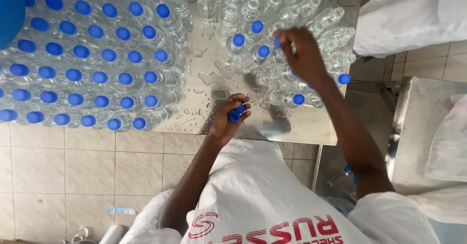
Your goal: The person repeatedly picks up blue bottle caps from a blue basin and screws them onto clear plastic water bottles arranged on a stainless steel table. The person works systematically through the rows of bottles, securing the caps by hand.
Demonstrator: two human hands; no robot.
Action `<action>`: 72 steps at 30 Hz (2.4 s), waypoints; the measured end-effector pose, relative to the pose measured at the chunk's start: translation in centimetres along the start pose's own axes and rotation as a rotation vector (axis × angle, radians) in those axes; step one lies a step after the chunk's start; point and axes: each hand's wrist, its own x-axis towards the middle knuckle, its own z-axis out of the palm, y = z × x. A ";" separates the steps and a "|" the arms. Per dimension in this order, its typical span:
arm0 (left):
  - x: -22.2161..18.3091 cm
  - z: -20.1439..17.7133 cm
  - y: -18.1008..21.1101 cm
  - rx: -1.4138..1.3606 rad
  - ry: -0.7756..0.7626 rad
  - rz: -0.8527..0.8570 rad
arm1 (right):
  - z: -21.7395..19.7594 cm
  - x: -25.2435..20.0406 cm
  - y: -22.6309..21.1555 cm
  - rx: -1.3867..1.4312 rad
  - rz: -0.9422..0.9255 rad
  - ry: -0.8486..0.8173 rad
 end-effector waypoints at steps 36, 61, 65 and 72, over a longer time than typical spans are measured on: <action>-0.9 -0.1 1.5 0.035 -0.059 -0.009 | 0.5 3.6 6.6 -0.058 0.086 -0.145; 0.6 2.1 0.7 0.188 -0.128 0.046 | -0.2 -1.1 -2.9 0.004 0.060 -0.129; 0.4 2.6 0.7 0.132 -0.242 -0.067 | 0.6 -4.4 -6.0 0.362 -0.006 -0.445; 0.5 1.7 -0.6 0.130 -0.261 -0.115 | -3.2 -3.4 -5.8 0.321 0.139 -0.333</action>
